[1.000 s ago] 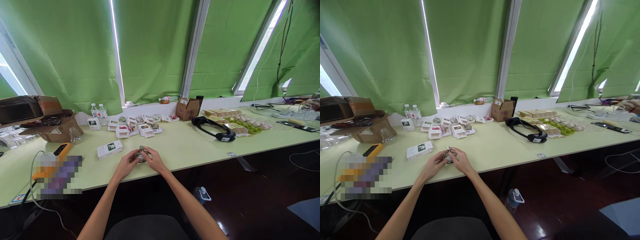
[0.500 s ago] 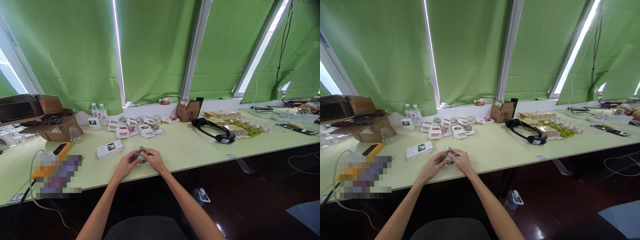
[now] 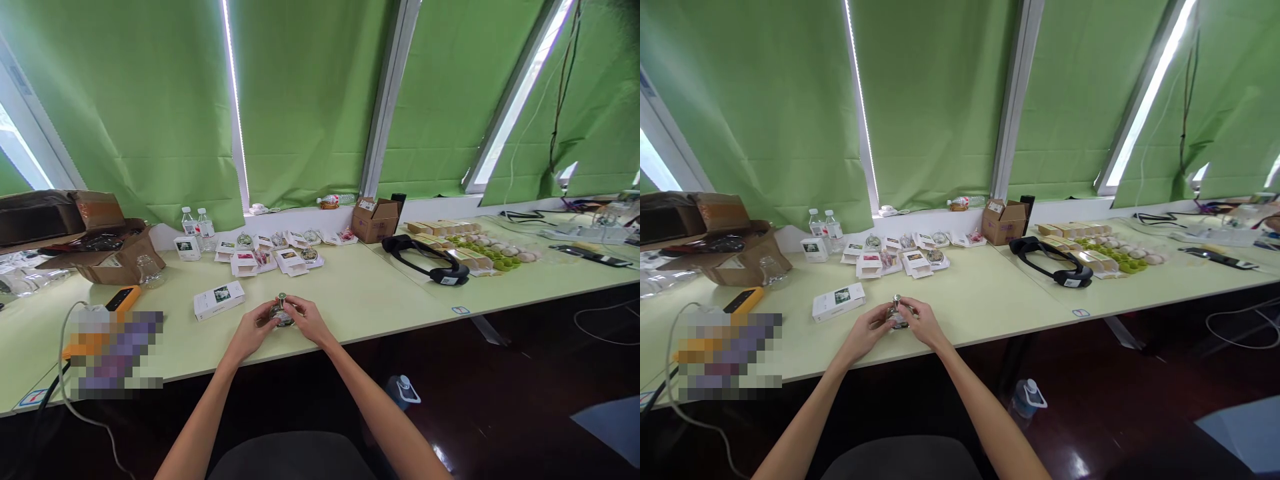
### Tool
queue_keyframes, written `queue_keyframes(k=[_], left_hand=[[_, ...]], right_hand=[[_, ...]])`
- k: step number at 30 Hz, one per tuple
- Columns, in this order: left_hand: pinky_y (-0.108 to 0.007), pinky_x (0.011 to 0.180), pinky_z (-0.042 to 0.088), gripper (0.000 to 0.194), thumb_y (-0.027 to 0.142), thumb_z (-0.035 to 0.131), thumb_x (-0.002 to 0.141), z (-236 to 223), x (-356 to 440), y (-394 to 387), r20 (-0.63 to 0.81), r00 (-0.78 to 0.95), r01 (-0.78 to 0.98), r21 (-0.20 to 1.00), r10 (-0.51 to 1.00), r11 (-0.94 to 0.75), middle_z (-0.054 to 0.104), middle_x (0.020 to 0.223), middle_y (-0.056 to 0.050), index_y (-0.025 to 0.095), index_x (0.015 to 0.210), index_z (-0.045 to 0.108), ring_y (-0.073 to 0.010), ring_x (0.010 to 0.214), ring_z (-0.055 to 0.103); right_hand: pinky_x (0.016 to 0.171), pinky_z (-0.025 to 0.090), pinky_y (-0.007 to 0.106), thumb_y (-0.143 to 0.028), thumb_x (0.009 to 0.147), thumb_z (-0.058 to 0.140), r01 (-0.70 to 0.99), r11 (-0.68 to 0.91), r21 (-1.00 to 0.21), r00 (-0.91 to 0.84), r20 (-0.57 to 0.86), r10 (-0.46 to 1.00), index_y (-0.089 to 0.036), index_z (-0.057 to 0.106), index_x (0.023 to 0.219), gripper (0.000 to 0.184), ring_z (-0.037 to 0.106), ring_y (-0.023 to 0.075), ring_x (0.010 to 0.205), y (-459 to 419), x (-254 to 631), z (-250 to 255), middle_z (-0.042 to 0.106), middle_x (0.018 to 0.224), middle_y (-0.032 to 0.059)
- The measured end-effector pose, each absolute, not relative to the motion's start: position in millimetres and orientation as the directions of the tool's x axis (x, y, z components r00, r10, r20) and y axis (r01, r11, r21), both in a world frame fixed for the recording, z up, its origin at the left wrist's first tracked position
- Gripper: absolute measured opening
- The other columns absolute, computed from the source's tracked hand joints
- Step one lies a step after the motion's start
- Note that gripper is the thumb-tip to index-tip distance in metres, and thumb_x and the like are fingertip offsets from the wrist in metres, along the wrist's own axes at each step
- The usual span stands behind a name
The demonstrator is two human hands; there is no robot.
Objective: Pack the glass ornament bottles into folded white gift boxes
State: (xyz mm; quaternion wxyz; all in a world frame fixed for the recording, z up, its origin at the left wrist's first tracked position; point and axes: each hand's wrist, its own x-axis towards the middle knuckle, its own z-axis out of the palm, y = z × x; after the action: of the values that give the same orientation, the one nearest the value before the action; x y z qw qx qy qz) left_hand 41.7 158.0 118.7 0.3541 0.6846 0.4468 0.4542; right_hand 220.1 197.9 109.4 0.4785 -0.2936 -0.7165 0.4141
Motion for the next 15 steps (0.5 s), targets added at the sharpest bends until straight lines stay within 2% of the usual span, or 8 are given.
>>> queue_keyframes(k=[8, 15], left_hand=[[-0.035, 0.083, 0.052, 0.043, 0.04, 0.061, 0.081, 113.3, 40.5, 161.1, 0.315, 0.178, 0.294, 0.887, 0.932, -0.356, 0.067, 0.093, -0.005, 0.019, 0.119, 0.061, -0.0189, 0.086, 0.063], [-0.034, 0.08, 0.052, 0.042, 0.043, 0.058, 0.083, 115.5, 40.9, 159.1, 0.319, 0.193, 0.325, 0.871, 0.928, -0.367, 0.066, 0.093, -0.006, 0.019, 0.117, 0.062, -0.0191, 0.085, 0.062]], right_hand=[[0.088, 0.051, 0.039, -0.047, 0.08, 0.065, 0.017, 0.46, -0.888, -0.256, 0.441, 0.86, -0.021, 0.072, 0.106, 0.037, 0.064, 0.0255, 0.101, 199.7, 217.0, 104.3, 0.07, 0.108, 0.007], [0.084, 0.052, 0.038, -0.045, 0.079, 0.066, 0.075, 0.462, -0.884, -0.221, 0.437, 0.872, -0.019, 0.07, 0.101, 0.035, 0.064, 0.0243, 0.098, 198.6, 215.3, 104.7, 0.07, 0.103, 0.0078]])
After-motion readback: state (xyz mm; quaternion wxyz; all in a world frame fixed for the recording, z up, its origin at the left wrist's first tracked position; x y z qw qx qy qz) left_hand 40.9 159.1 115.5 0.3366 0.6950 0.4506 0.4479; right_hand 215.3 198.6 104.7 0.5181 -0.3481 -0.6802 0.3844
